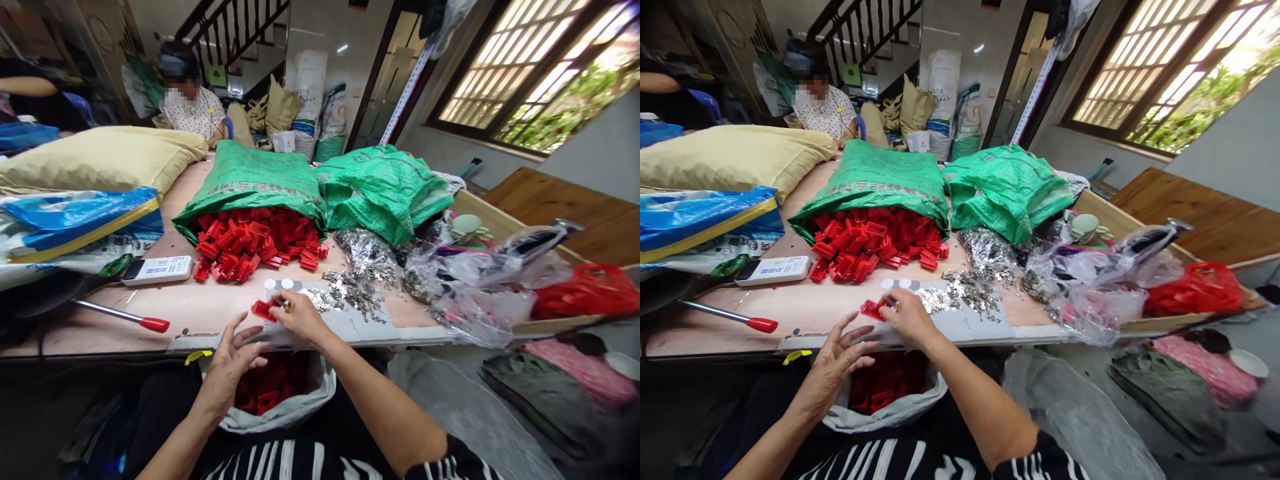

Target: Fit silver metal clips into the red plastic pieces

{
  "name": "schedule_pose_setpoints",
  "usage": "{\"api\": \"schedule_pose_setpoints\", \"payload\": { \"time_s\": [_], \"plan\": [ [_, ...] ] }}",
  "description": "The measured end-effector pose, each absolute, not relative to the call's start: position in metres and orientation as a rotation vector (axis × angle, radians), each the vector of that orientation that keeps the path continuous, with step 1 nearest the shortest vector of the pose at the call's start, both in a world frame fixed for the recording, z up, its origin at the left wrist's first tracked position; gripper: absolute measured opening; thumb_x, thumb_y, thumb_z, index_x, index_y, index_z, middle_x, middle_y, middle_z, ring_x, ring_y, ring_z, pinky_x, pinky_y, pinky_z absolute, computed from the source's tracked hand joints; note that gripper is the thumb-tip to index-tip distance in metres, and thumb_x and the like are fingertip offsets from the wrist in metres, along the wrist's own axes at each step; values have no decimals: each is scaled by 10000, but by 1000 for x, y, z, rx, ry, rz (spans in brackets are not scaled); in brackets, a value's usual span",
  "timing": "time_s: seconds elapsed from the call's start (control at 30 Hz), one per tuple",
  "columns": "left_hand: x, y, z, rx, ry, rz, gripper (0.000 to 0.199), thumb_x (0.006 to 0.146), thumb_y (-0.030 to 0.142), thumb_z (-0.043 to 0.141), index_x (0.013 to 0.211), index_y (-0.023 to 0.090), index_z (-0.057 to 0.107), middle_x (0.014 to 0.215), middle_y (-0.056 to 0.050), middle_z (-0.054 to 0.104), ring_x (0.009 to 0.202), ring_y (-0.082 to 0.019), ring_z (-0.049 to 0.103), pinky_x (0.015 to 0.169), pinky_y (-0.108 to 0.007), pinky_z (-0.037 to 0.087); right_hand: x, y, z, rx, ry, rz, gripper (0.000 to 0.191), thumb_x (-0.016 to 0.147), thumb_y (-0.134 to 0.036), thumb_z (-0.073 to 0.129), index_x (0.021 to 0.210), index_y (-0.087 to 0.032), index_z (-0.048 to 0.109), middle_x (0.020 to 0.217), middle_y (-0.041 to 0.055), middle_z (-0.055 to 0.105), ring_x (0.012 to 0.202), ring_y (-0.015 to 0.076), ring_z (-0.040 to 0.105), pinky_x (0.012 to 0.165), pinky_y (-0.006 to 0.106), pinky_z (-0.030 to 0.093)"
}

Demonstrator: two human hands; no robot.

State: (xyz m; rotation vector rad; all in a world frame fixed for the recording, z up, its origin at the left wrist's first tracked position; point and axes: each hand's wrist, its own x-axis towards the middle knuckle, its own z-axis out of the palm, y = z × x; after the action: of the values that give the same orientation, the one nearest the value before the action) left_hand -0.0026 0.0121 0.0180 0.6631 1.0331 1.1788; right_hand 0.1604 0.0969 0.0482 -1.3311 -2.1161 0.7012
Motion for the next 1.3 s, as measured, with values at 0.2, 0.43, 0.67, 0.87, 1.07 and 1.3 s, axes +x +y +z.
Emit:
{"api": "schedule_pose_setpoints", "payload": {
  "time_s": [0.2,0.43,0.67,0.87,1.07,1.3],
  "plan": [
    [10,14,15,847,995,1056,455,679,309,778,1086,198,607,961,-32,707,829,-180,665,717,-270,568,177,40,39,-1304,-1853,1117,80,821,-231,623,877,-188,661,794,-21,652,723,123,573,651,208,410],
    [10,9,9,797,1024,1026,388,656,305,800,974,179,617,848,-15,734,766,-149,675,742,-243,563,259,50,30,-1747,-1762,529,126,854,-194,557,949,-191,640,932,43,681,867,185,616,789,290,447],
    [13,8,11,750,1026,1012,426,646,293,811,987,174,586,839,-17,750,750,-140,687,733,-232,561,292,61,23,-2097,-1846,152,151,886,-208,562,1015,-201,640,1029,65,684,913,214,628,752,289,439],
    [11,9,12,751,1051,1034,410,631,288,817,962,177,603,842,-14,757,761,-148,694,736,-226,559,290,61,25,-2048,-1863,100,127,895,-208,534,973,-208,634,1001,56,677,886,199,624,735,272,429],
    [8,9,14,787,1091,1055,397,622,297,819,942,170,621,835,-25,755,755,-168,699,736,-252,562,300,51,28,-1983,-1833,108,122,872,-206,497,910,-210,613,850,38,669,779,197,617,689,275,421],
    [16,11,18,884,1108,1097,399,619,303,815,964,184,653,974,-46,753,868,-194,697,823,-288,553,284,40,43,-1631,-1656,595,159,848,-335,547,864,-196,622,811,18,664,755,172,606,703,266,441]
  ]
}}
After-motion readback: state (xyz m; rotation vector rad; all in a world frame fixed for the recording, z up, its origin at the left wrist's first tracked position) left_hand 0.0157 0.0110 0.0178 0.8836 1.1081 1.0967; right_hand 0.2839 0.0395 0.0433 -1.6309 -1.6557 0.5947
